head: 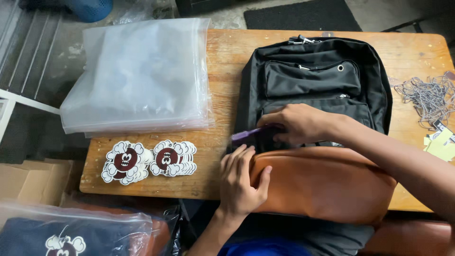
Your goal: The person uses a purple toothbrush to scrub the exterior of a black and brown backpack. They systematically clean the front pocket, main compartment, and back panel, turning the backpack over to access different surfaces.
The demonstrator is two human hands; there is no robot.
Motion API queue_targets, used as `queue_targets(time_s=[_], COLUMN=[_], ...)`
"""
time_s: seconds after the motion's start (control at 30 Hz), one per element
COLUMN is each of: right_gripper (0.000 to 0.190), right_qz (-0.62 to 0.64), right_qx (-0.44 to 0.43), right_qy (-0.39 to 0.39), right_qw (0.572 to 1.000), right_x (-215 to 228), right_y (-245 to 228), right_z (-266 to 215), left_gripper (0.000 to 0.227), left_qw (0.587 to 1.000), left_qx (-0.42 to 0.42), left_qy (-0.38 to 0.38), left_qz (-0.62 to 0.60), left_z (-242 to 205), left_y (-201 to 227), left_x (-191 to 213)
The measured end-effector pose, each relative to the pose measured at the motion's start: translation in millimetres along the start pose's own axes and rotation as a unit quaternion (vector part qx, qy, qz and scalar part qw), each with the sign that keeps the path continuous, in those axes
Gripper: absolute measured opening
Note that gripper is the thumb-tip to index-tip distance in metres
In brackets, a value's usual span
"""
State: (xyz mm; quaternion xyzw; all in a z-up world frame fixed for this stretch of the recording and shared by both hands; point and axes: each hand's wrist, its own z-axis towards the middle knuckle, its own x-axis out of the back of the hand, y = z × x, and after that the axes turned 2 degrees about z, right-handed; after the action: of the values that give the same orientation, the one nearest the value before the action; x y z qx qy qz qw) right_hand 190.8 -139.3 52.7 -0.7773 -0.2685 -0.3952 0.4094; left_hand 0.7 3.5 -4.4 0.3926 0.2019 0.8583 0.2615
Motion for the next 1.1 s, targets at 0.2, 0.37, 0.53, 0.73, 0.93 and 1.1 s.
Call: queue_targets(time_s=[0.2, 0.37, 0.53, 0.73, 0.93, 1.1], right_gripper=[0.016, 0.010, 0.018, 0.028, 0.037, 0.027], right_qz=[0.020, 0.096, 0.094, -0.107, -0.206, -0.319], right_qx=[0.080, 0.098, 0.059, -0.158, -0.193, -0.181], right_qy=[0.096, 0.110, 0.122, 0.064, -0.065, -0.004], right_qw=[0.992, 0.985, 0.986, 0.979, 0.957, 0.930], right_x=[-13.4, -21.4, -8.4, 0.1, 15.5, 30.2], right_y=[9.6, 23.2, 1.9, -36.7, -35.2, -27.9], right_z=[-8.0, -27.8, -38.6, -38.2, -26.7, -12.9], left_gripper=[0.043, 0.048, 0.045, 0.038, 0.038, 0.041], left_qw=[1.000, 0.997, 0.995, 0.995, 0.995, 0.997], left_qx=[0.023, 0.028, 0.028, 0.034, 0.042, 0.037], left_qy=[-0.019, -0.063, -0.089, -0.080, -0.084, -0.062], left_qz=[0.000, 0.045, 0.037, 0.051, 0.022, 0.021], left_z=[5.1, 4.5, 4.2, -6.4, -9.0, -16.8], left_y=[-0.6, -1.9, -3.2, -3.3, -7.1, -14.6], left_x=[6.6, 5.3, 2.9, -2.7, -2.4, -11.3])
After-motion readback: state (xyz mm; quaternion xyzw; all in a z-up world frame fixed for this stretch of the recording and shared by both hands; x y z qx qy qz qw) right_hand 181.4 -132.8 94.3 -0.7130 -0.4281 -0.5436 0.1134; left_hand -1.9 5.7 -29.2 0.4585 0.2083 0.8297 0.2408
